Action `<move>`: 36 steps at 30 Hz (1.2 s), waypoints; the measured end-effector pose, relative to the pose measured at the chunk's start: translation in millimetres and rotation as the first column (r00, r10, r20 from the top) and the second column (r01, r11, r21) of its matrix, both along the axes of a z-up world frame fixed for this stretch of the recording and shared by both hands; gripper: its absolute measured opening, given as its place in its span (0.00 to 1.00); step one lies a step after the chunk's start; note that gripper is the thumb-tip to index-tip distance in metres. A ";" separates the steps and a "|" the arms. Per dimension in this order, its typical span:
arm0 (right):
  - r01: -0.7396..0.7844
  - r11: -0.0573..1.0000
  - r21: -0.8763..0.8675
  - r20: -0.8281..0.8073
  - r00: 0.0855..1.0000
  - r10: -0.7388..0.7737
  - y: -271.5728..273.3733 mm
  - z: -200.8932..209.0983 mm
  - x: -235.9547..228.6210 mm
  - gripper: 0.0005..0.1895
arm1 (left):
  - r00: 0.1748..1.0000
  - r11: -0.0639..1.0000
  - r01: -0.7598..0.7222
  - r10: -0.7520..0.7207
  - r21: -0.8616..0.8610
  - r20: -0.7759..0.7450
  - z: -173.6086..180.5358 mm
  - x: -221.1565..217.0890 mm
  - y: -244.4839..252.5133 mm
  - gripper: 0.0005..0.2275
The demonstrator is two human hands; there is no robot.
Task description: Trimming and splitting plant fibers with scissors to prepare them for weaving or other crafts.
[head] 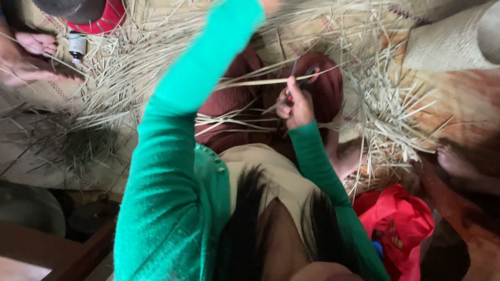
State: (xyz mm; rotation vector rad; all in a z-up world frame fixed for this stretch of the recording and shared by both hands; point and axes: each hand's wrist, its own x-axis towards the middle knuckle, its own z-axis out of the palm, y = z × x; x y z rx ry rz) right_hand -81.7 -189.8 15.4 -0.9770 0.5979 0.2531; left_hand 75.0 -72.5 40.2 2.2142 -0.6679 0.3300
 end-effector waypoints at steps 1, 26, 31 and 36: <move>-0.030 0.998 0.063 0.024 0.999 0.028 -3.2 0.0 1.7 0.18 | 1.000 0.998 0.021 -0.022 0.059 0.002 -4.8 -10.2 1.4 0.04; -0.361 0.917 0.170 0.172 0.927 0.333 21.7 30.3 -5.3 0.15 | 0.910 0.927 0.111 -0.240 -0.358 -0.338 23.2 -139.8 73.8 0.03; -0.318 0.915 0.249 0.194 0.942 0.274 12.9 37.5 -5.7 0.14 | 0.940 0.961 0.046 -0.135 -0.274 -0.313 3.9 -142.4 99.5 0.04; -0.312 0.889 0.334 0.224 0.943 0.247 5.5 38.5 -5.1 0.13 | 0.969 0.984 -0.029 -0.016 -0.175 -0.248 -7.4 -142.8 125.7 0.06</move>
